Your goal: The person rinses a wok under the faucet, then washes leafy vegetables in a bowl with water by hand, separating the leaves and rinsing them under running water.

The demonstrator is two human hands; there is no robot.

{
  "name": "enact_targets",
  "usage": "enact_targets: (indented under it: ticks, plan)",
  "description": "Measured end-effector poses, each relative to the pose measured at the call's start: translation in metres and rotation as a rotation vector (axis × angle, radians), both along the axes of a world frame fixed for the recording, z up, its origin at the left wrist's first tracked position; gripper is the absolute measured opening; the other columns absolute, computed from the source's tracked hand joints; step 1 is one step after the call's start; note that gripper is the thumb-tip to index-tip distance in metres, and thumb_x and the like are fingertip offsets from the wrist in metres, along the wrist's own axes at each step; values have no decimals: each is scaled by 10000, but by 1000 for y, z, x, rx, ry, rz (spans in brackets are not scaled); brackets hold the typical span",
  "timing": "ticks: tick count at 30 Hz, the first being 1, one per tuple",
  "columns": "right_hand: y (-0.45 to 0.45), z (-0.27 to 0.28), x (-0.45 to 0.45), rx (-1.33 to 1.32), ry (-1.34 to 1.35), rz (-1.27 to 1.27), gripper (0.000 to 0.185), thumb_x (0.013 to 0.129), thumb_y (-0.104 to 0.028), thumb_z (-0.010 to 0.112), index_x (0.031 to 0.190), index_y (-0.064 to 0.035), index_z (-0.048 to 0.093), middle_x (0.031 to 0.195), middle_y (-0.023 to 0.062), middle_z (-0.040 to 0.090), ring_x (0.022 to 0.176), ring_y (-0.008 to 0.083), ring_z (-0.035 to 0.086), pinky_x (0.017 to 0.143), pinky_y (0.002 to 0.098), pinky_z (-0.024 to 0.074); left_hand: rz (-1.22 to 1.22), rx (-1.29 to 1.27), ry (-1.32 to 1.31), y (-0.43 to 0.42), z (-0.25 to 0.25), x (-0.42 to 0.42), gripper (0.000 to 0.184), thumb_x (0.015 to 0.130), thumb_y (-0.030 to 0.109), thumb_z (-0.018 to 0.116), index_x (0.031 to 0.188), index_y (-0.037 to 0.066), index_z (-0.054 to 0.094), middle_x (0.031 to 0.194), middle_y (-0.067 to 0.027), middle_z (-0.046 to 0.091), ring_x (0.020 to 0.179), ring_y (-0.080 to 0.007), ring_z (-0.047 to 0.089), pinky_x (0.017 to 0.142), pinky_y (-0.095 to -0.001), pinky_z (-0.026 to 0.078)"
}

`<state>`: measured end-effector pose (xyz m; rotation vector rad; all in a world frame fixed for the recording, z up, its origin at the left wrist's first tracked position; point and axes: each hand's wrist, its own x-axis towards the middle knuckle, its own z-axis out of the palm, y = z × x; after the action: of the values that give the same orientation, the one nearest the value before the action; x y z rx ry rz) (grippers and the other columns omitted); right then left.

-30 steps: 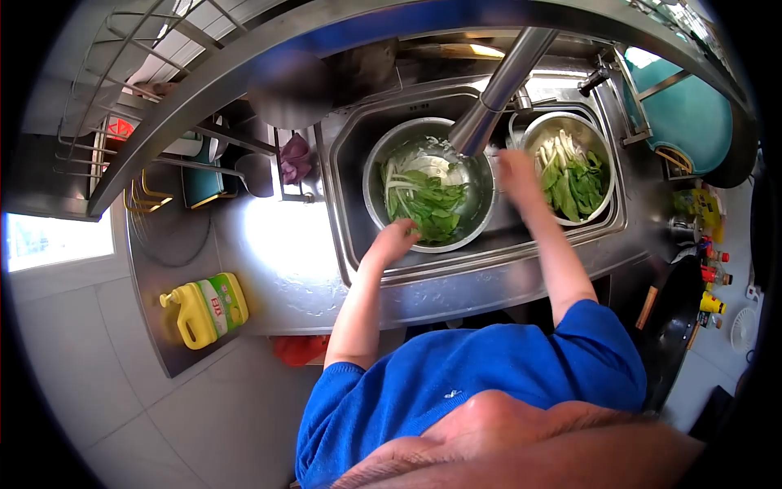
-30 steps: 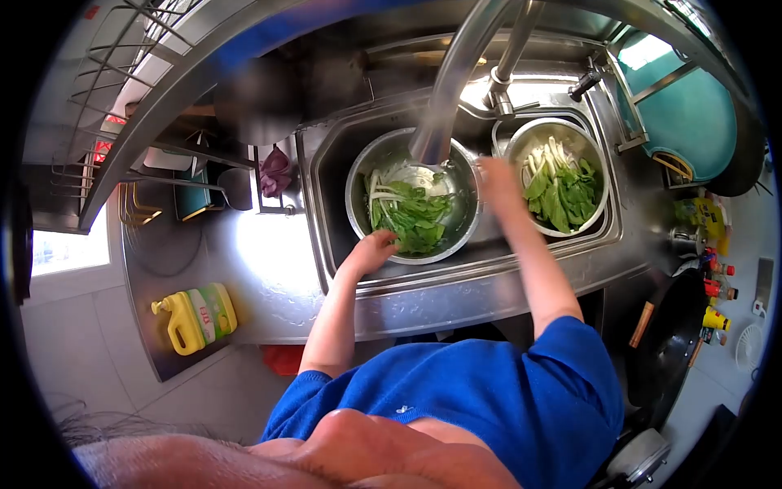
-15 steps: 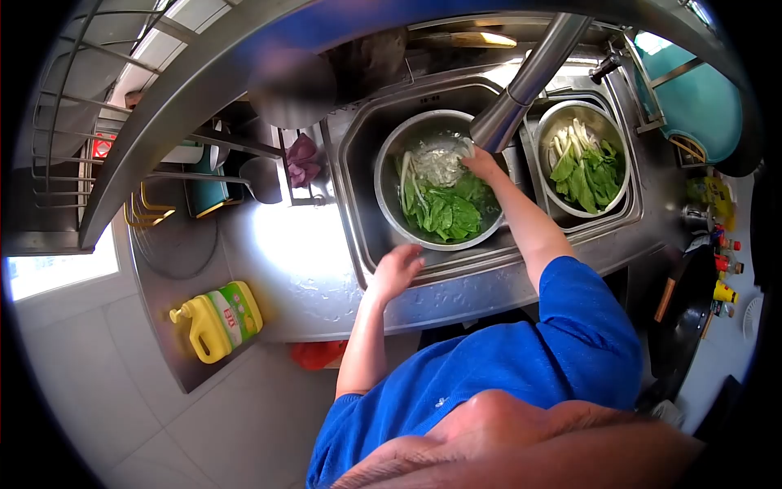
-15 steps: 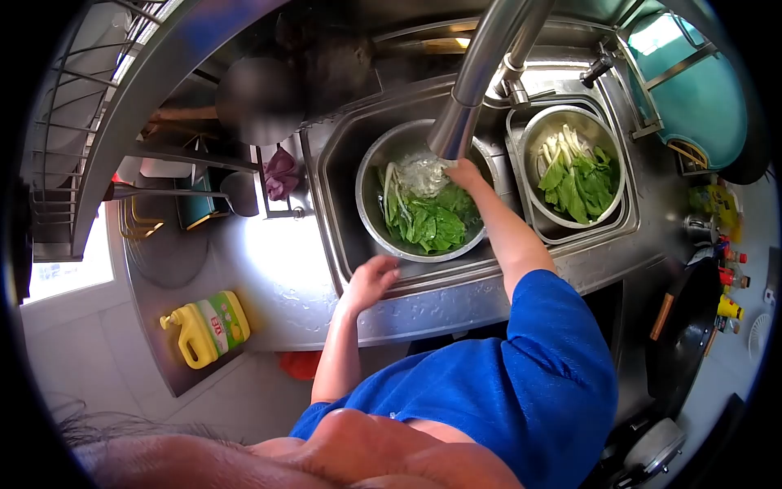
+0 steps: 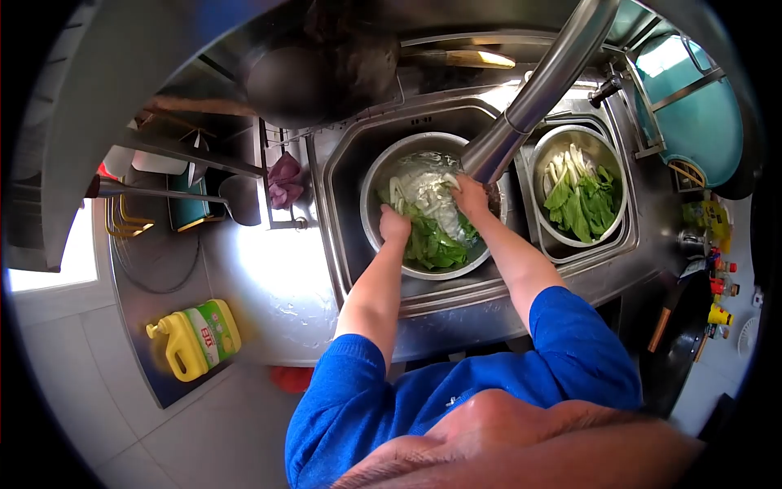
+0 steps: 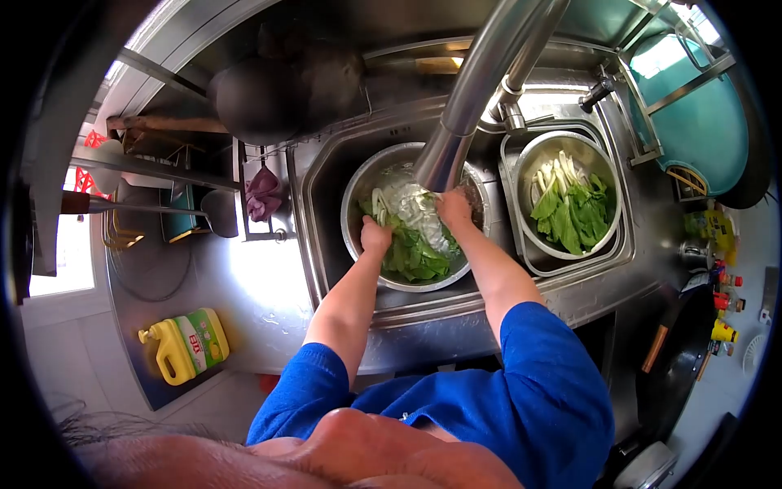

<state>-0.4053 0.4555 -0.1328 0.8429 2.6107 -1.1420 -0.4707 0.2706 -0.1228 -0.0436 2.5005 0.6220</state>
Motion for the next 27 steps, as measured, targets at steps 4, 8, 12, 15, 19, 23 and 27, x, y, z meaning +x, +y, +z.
enact_targets:
  ticks: [4, 8, 12, 15, 19, 23, 27]
  plan:
    - [-26, -26, 9, 126, 64, 12, 301, 773, -209, 536, 1040, -74, 569, 998, 179, 585, 886, 331, 562, 757, 399, 436, 211, 263, 60, 18, -16, 12, 542, 711, 168, 635, 1158, 24, 366, 972, -202, 582, 920, -346, 562, 793, -397, 444]
    - [-16, 21, 3, -1083, 67, -464, 434, 736, -294, 623, 1075, -32, 553, 999, 89, 576, 947, 182, 515, 853, 326, 394, 665, 1016, -608, 9, -47, 10, 527, 744, 28, 565, 1225, 36, 351, 1084, -158, 530, 965, -291, 533, 803, -404, 442]
    - [-27, 68, 7, -760, 259, -59, 579, 686, -310, 707, 1148, -36, 489, 1029, 106, 575, 984, 172, 509, 886, 307, 378, 640, 1145, -902, 4, -20, 4, 471, 779, -3, 519, 1219, 59, 362, 1137, -135, 493, 985, -271, 516, 848, -425, 431]
    - [3, 42, 6, -639, 206, 71, 507, 693, -274, 699, 1111, -40, 531, 949, 102, 609, 902, 188, 559, 801, 288, 432, 425, 1144, -933, -12, -18, -8, 411, 798, 13, 510, 1192, 65, 406, 1109, -114, 519, 984, -253, 519, 850, -408, 434]
    - [33, -26, -1, -177, 114, -67, 517, 680, -217, 685, 1116, -24, 487, 945, 177, 610, 922, 320, 576, 793, 355, 443, 201, 676, -461, -16, -51, -13, 347, 736, 35, 535, 1082, 34, 514, 991, -175, 585, 941, -297, 562, 788, -386, 448]
    - [-7, -14, -1, -18, 14, 3, 534, 681, -237, 643, 1137, -41, 445, 944, 218, 586, 935, 357, 553, 791, 383, 439, -12, 201, 11, 5, -17, 8, 384, 663, 106, 562, 1033, 7, 537, 956, -239, 583, 935, -375, 551, 801, -406, 441]
    - [12, -11, -6, -52, -137, 140, 547, 676, -187, 611, 1179, -87, 421, 1020, 204, 563, 965, 360, 529, 815, 400, 429, -43, 88, -65, 3, -4, 6, 376, 665, 178, 605, 994, 8, 545, 982, -231, 580, 957, -367, 545, 823, -416, 435]
